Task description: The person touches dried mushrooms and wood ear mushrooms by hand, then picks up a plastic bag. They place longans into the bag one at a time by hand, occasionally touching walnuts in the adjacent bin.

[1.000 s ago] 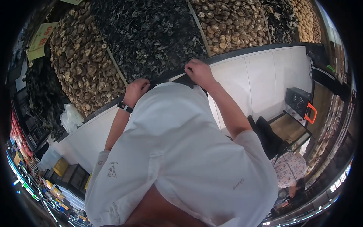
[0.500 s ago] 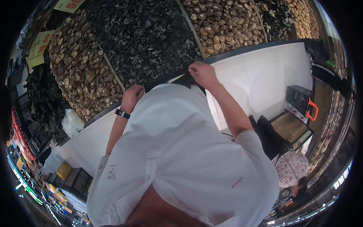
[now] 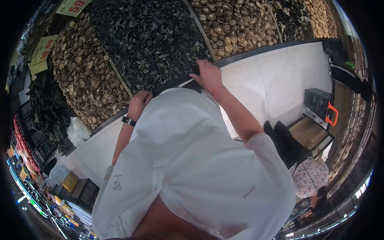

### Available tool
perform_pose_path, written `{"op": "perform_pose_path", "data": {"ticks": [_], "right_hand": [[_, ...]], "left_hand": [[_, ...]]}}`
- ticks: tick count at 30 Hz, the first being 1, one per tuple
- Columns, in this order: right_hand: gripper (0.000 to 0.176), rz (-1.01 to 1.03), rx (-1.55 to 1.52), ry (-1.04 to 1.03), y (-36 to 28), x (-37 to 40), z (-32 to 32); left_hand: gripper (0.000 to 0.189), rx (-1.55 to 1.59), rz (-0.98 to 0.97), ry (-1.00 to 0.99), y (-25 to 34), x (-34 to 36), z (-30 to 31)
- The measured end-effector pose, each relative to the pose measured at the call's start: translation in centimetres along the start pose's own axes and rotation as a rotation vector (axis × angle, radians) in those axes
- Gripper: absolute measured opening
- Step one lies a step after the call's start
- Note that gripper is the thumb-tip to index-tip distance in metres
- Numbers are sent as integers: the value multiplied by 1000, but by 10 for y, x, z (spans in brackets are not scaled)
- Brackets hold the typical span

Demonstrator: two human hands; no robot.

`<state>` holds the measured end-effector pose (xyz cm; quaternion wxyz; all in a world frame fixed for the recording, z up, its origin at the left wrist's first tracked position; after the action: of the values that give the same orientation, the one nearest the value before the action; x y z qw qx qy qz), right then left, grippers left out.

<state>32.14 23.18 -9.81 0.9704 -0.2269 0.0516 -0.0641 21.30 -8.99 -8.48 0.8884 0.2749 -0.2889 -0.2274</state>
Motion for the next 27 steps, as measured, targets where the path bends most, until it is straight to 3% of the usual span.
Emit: {"op": "perform_pose_path", "data": {"ticks": [11, 27], "right_hand": [[39, 103, -3, 114, 2, 1, -1], [29, 118, -38, 141, 2, -1, -4]], "left_hand": [[10, 11, 10, -7, -3, -3, 4], [11, -16, 25, -23, -7, -8, 6]]}}
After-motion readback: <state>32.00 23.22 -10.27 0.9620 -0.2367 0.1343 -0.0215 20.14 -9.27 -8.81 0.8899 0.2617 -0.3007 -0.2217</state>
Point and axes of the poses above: each hand's wrist, its own x-axis away from the middle knuckle, its own z-axis out of the back of the hand, y = z × x, the point moved 2 cm from there along -x, towards the middle knuckle, and after that the axes turned 10 degrees about z, right-handed, at the moved point
